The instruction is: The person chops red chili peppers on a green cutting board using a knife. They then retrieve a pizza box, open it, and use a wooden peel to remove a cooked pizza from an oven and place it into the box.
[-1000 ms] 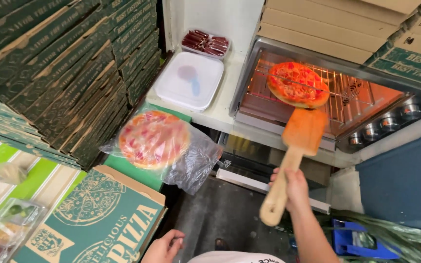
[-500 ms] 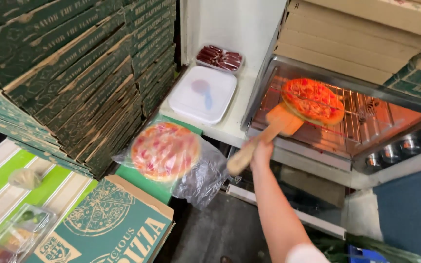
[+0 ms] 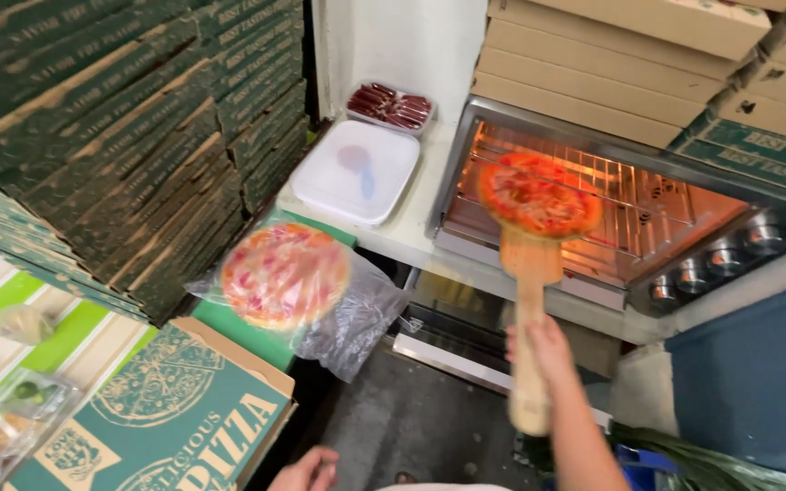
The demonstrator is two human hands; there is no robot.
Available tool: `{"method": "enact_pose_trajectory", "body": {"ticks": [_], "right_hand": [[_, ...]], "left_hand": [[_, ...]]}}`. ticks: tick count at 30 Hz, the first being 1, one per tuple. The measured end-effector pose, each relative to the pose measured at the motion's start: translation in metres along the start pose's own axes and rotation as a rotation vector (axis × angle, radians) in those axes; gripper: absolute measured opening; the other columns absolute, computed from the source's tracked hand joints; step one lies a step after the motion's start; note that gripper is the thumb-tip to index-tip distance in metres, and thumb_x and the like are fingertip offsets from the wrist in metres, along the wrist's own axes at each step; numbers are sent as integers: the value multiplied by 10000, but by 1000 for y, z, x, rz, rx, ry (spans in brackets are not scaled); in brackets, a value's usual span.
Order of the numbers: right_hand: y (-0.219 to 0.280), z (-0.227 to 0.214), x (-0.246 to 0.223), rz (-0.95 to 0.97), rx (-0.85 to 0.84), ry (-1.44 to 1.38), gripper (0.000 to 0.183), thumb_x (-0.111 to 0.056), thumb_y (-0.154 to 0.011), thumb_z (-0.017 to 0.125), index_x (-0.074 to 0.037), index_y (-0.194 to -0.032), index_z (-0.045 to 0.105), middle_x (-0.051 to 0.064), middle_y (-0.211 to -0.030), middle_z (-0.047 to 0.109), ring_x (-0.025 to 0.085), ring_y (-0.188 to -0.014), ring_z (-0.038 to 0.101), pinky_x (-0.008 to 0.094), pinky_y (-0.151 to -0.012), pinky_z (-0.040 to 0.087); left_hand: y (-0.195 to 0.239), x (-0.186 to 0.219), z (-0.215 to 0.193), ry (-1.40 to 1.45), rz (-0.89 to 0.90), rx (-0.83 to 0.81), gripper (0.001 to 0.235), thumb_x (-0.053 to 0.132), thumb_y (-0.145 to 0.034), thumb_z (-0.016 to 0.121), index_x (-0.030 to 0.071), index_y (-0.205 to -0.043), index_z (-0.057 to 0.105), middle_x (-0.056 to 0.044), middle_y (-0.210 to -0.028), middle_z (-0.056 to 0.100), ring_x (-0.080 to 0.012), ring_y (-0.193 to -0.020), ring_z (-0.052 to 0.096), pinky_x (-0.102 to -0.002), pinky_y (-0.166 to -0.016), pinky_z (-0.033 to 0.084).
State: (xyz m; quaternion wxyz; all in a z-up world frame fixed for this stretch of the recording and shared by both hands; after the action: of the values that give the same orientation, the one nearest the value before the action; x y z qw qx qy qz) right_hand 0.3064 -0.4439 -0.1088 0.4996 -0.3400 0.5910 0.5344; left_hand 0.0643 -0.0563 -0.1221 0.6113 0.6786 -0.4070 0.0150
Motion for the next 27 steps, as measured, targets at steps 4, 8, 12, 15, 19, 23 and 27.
{"method": "enact_pose_trajectory", "body": {"ticks": [4,8,12,15,19,23,27], "right_hand": [[0,-80,-63,90,-157,126,325,-118,-882,443,85,-1126,507,279,-940,627,346,-635,565,439,-518,478],[-8,-110,-148,9,-262,325,356,-174,-867,519,-1,-1178,513,90,-907,611,137,-648,549,222,-558,460],[10,-98,-176,227,-106,295,391,-292,-979,449,-40,-1278,463,33,-920,526,94,-668,480,249,-555,418],[9,-109,-148,226,-113,244,436,-251,-976,400,-22,-1347,386,68,-980,538,108,-692,485,253,-571,408],[-14,-104,-140,112,-79,204,377,-209,-964,428,60,-1227,442,62,-892,581,85,-624,518,189,-546,421],[34,-106,-113,132,10,325,283,-298,-960,446,-64,-1063,566,28,-808,588,130,-596,517,243,-549,409],[134,-114,-40,-93,-128,736,506,-397,-950,432,22,-767,650,181,-547,643,277,-478,603,398,-524,466]], "left_hand": [[8,41,3,-96,157,90,265,409,-919,424,276,-1121,534,126,-992,722,-24,-912,681,-190,-808,458],[7,43,11,-70,338,184,227,320,-910,454,232,-1077,580,64,-982,699,-95,-886,667,-232,-786,458],[11,5,4,-159,846,892,221,186,-797,581,188,-1013,626,-88,-1218,544,-260,-1117,531,-364,-955,382],[44,-33,-14,-387,655,1241,451,231,-690,645,221,-1135,574,-100,-1268,492,-292,-1144,491,-412,-1011,369],[49,-114,-16,-630,128,1310,715,442,-656,581,329,-1334,382,-72,-1454,380,-336,-1314,395,-541,-988,377],[61,-150,-23,-782,-64,1264,887,475,-636,591,279,-1434,256,-61,-1515,282,-341,-1327,364,-550,-967,392],[59,-170,-37,-431,-67,1072,895,396,-710,603,268,-1458,129,-92,-1524,147,-410,-1351,190,-616,-1006,209]]}}
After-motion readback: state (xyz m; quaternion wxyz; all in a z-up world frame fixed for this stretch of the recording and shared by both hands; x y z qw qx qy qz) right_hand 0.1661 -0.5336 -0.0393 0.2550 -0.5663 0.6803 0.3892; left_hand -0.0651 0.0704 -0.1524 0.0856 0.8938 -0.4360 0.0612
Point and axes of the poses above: each hand's wrist, its own y-axis away from the middle knuckle, its own z-axis out of the palm, x = y × z, the point moved 7 cm from there along -y, towards the middle knuckle
